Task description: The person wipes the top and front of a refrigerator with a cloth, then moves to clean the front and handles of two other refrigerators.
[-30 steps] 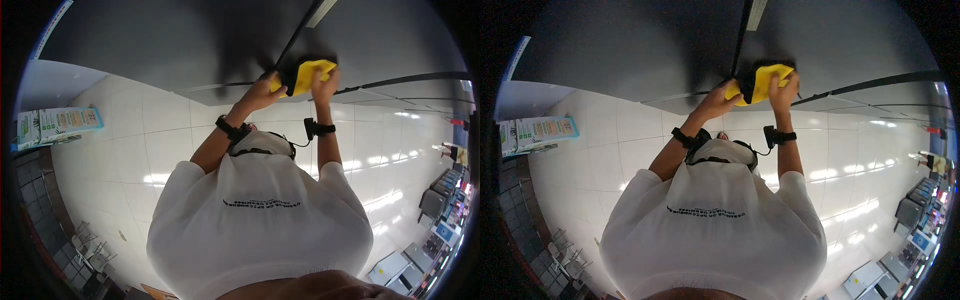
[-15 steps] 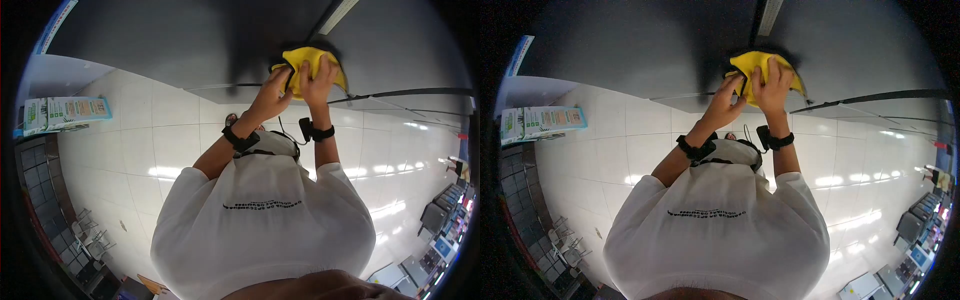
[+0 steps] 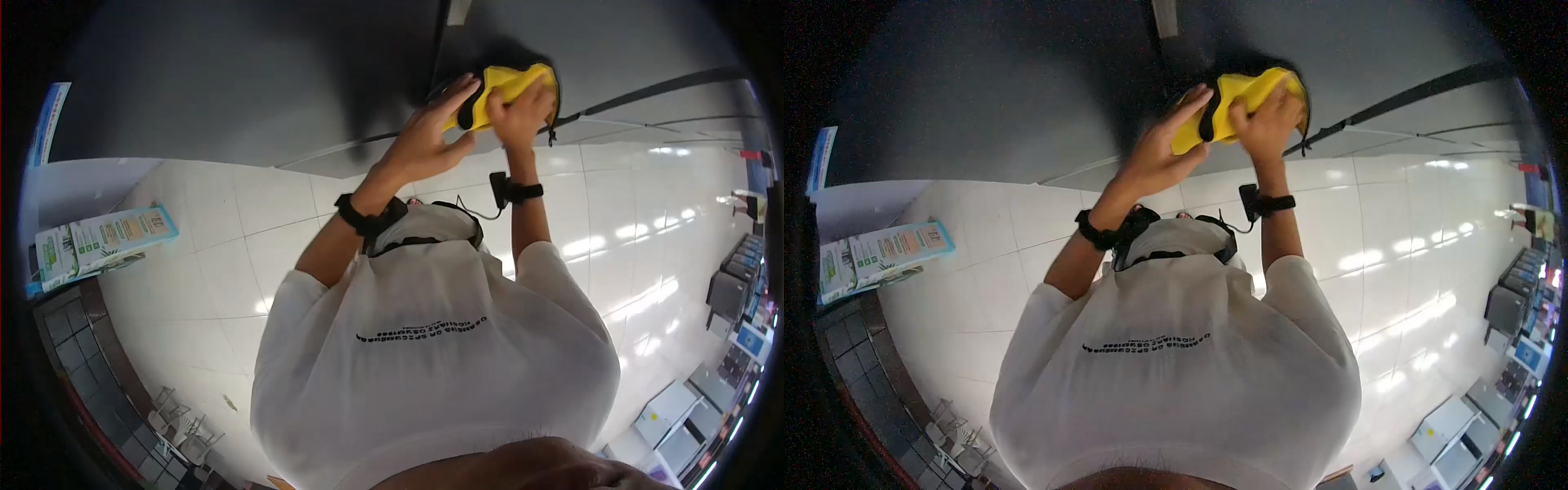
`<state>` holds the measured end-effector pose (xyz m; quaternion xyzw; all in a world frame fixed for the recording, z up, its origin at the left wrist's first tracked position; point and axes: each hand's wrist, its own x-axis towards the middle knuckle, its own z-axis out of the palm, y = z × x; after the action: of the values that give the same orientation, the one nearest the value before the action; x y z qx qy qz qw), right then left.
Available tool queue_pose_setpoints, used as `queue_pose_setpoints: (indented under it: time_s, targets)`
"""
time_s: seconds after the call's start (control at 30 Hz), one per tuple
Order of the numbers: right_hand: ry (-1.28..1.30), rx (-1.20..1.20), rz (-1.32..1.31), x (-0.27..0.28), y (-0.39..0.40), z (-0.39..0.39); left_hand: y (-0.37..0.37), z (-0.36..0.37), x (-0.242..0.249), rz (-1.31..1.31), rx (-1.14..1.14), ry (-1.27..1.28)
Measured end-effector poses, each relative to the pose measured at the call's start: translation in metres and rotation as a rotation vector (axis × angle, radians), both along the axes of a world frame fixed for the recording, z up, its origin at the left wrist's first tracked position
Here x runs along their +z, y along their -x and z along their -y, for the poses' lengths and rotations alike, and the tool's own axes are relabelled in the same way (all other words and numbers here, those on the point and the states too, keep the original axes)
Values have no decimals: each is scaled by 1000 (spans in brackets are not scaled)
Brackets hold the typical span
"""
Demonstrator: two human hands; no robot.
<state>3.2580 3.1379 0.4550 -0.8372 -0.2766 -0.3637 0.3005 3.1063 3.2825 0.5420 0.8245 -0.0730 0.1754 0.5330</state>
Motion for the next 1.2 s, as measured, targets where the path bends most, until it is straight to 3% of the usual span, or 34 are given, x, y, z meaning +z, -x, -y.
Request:
queue_pose_setpoints:
  time_s: [0.13,0.2,0.23,0.3,0.33,0.43,0.5,0.57,0.63,0.67,0.7,0.77,0.83,0.9,0.97,1.07,1.13,1.17,1.2]
  targets:
    - [-318,-6,-248,5,-15,31,7,2,-1,56,-80,-113]
    - [-434,-23,-240,-60,-50,56,14,-7,-24,107,-50,-407]
    - [-429,-29,-245,-66,-49,68,22,-11,-35,101,-55,-401]
    - [-528,85,-758,-53,-58,78,22,-19,-45,-27,6,-665]
    - [-534,83,-387,-46,-47,66,23,-23,-52,-40,30,-665]
    - [-461,220,-354,12,-27,53,24,-27,-55,90,162,-664]
    - [-470,174,-355,43,-13,42,25,-35,-50,164,206,-704]
    - [-252,249,-57,66,4,29,29,-38,-45,184,262,-697]
    - [-9,320,-216,58,18,13,30,-33,-49,177,291,-700]
    - [126,110,252,27,34,-22,25,-32,-56,198,310,-733]
    - [-38,299,80,32,59,-44,25,-33,-69,213,312,-772]
    - [95,472,26,-6,75,-62,32,-39,-94,-348,143,-901]
    - [62,539,78,-27,74,-62,44,-42,-131,13,303,-823]
    - [80,578,2,-13,72,-57,49,-57,-126,-6,331,-812]
    - [112,674,-4,2,62,-47,51,-65,-90,134,464,-765]
    - [135,447,65,22,34,-29,53,-84,-49,220,618,-787]
    - [-111,369,136,56,21,-23,50,-82,-28,237,713,-817]
    - [67,263,454,58,9,-21,52,-84,-17,341,802,-756]
    - [-76,372,263,56,-1,-19,48,-84,-14,444,884,-691]
